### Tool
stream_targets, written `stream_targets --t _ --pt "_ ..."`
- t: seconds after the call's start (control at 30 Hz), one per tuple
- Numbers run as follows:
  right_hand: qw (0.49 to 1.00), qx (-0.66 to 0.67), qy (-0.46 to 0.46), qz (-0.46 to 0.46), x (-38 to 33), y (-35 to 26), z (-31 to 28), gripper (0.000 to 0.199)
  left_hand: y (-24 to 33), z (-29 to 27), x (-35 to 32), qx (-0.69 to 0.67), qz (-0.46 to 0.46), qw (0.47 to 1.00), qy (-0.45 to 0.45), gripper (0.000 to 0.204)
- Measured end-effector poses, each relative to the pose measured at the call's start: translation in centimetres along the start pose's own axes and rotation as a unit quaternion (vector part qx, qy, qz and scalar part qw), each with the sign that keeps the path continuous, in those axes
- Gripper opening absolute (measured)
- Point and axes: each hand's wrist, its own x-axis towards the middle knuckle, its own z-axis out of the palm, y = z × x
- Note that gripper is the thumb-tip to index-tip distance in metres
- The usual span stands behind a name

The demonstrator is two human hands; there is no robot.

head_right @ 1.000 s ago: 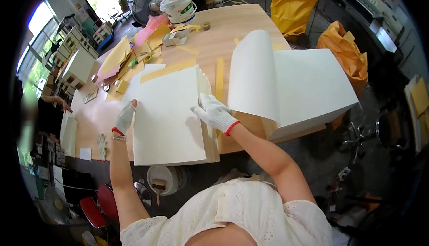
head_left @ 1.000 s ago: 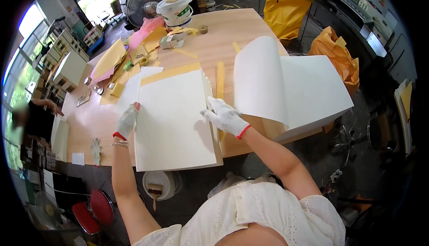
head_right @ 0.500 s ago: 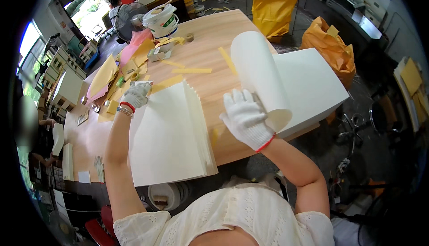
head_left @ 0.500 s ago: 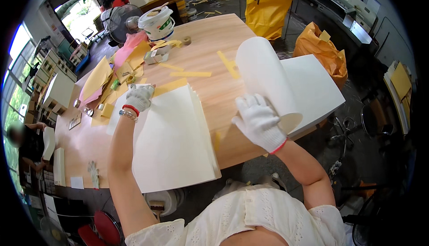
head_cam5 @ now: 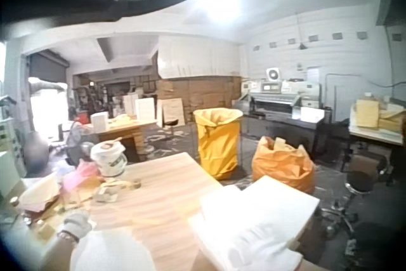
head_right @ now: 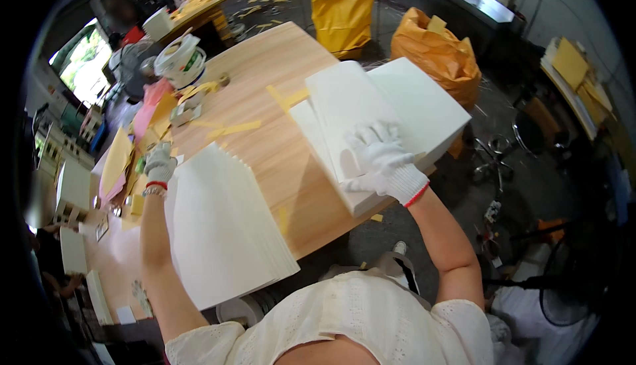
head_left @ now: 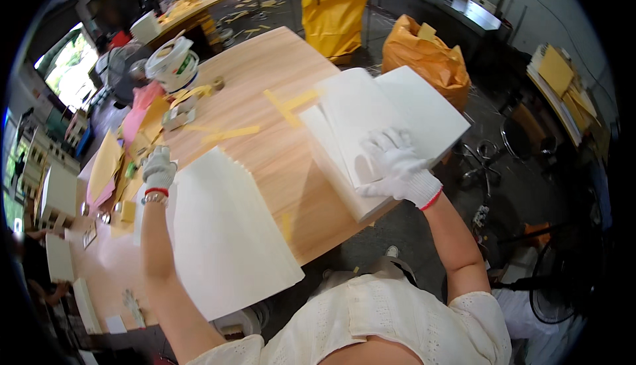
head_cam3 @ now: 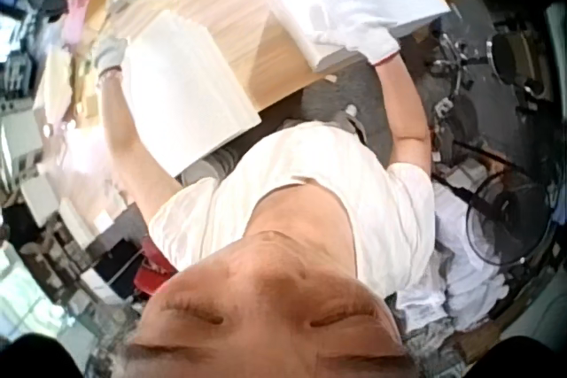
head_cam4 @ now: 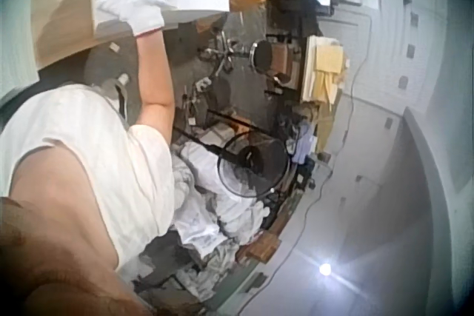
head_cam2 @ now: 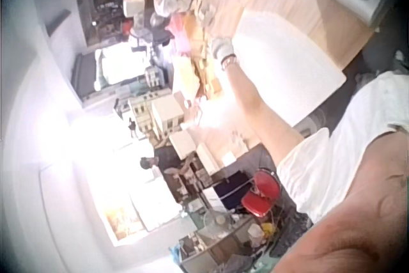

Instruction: The person repeatedly picks up white rectangular panels from a wooden table and stacks them into a growing pile. They handle the panels one at a time, turning them over and aligning edges before placing them on top of the stack. The process continues throughout the clip, with the stack increasing in height.

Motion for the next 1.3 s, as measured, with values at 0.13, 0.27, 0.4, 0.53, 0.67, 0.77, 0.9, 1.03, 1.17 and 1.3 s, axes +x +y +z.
stream_targets --t 0.13,0.27,0.4,0.53,0.67,0.77,0.9,1.03,1.17,1.3 --pt "0.999 0.032 -0.015 -0.023 -1.4 2.1 -1.2 0.085 7.2 -4.8 -1.2 -0.219 0.145 0.96 0.093 0.035" --pt "0.998 -0.035 0.018 0.046 -1.9 5.4 -0.2 0.079 15.5 -13.9 -5.7 -0.327 0.296 0.897 0.02 0.03" --pt "0.979 -0.041 0.162 0.119 -3.2 9.9 1.4 0.073 23.4 -17.4 -7.5 -0.336 0.397 0.854 -0.006 0.028" --pt "0.948 -0.015 0.24 0.209 -4.7 15.2 2.2 0.074 33.0 -19.7 -7.9 -0.34 0.441 0.83 0.008 0.025" --pt "0.931 0.082 0.246 0.256 -5.7 20.2 2.3 0.076 42.1 -20.4 -7.6 -0.362 0.438 0.819 -0.076 0.025" --pt "0.91 0.185 0.258 0.266 -7.0 24.4 3.5 0.073 48.0 -23.0 -7.7 -0.307 0.485 0.817 -0.052 0.021" --pt "0.818 0.389 0.322 0.277 -8.4 29.2 6.8 0.06 54.4 -22.9 -7.0 -0.323 0.485 0.812 0.026 0.019" --pt "0.703 0.599 0.285 0.256 -10.7 32.3 9.2 0.052 59.3 -24.1 -7.3 -0.33 0.475 0.815 0.043 0.018" --pt "0.639 0.684 0.25 0.248 -12.8 33.2 10.0 0.046 62.3 -24.8 -8.8 -0.302 0.442 0.841 0.079 0.023" --pt "0.61 0.718 0.242 0.233 -13.9 34.2 11.8 0.045 64.9 -25.7 -9.4 -0.25 0.436 0.857 0.116 0.025"
